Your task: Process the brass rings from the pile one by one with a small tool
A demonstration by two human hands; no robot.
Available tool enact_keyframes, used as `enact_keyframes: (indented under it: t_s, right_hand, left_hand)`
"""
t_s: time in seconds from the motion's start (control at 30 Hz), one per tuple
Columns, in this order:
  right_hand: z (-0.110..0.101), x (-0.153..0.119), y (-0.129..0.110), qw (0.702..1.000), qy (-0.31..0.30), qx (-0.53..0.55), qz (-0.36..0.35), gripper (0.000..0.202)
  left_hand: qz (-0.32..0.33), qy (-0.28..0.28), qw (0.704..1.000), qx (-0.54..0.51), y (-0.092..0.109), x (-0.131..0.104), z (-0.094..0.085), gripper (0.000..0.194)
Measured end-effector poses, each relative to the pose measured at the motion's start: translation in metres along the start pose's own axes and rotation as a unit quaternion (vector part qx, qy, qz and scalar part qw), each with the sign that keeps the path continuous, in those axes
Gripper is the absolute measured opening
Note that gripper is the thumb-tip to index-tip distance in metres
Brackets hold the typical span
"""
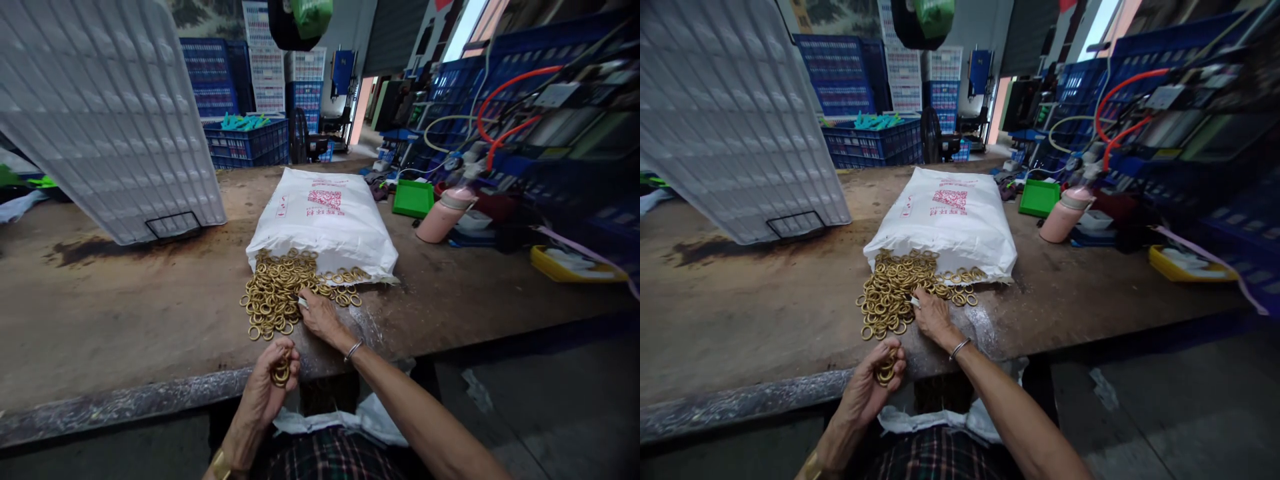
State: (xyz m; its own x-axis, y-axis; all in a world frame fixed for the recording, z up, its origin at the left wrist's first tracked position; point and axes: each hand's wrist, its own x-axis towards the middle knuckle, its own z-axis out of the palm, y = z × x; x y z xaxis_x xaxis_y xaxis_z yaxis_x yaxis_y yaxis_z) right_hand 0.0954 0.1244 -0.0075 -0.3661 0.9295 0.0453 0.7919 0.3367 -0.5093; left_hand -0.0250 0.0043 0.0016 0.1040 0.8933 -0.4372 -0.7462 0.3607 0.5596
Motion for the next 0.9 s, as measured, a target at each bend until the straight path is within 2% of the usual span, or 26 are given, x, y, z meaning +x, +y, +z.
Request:
enact_keyframes:
  t_s: [0.07, 0.23, 0.4, 0.53, 0.7, 0.8, 0.9]
  right_hand:
    - [0.002, 0.0, 0.005, 0.999, 0.018, 0.031, 0.001, 0.018]
    - [0.005, -0.006, 0.019, 0.98, 0.068, 0.188, 0.017, 0.018]
    - [-0.007, -0.02, 0.018, 0.949, 0.063, 0.305, 0.042, 0.02]
    - [-0.014, -0.033, 0.01, 0.936, 0.048, 0.341, 0.069, 0.017]
    - [-0.014, -0.048, -0.002, 0.925, -0.002, 0.377, 0.037, 0.017]
    - [-0.015, -0.054, -0.006, 0.926, -0.013, 0.376, 0.017, 0.017]
    - [-0.018, -0.057, -0.007, 0.928, -0.014, 0.371, 0.017, 0.016]
  left_hand:
    - [-0.004, 0.01, 1.0, -0.021, 0.001, 0.003, -0.001, 0.023]
    - [-0.024, 0.085, 0.995, -0.038, 0.003, 0.01, 0.001, 0.023]
    - [0.036, 0.045, 0.998, 0.015, 0.002, 0.015, 0.011, 0.034]
    - [0.106, 0.07, 0.982, 0.137, -0.003, 0.021, 0.017, 0.038]
    - [0.159, 0.089, 0.947, 0.266, -0.008, 0.025, 0.018, 0.04]
    - [0.17, 0.097, 0.937, 0.291, -0.009, 0.024, 0.016, 0.038]
    - [0.19, 0.114, 0.937, 0.268, -0.009, 0.025, 0.013, 0.038]
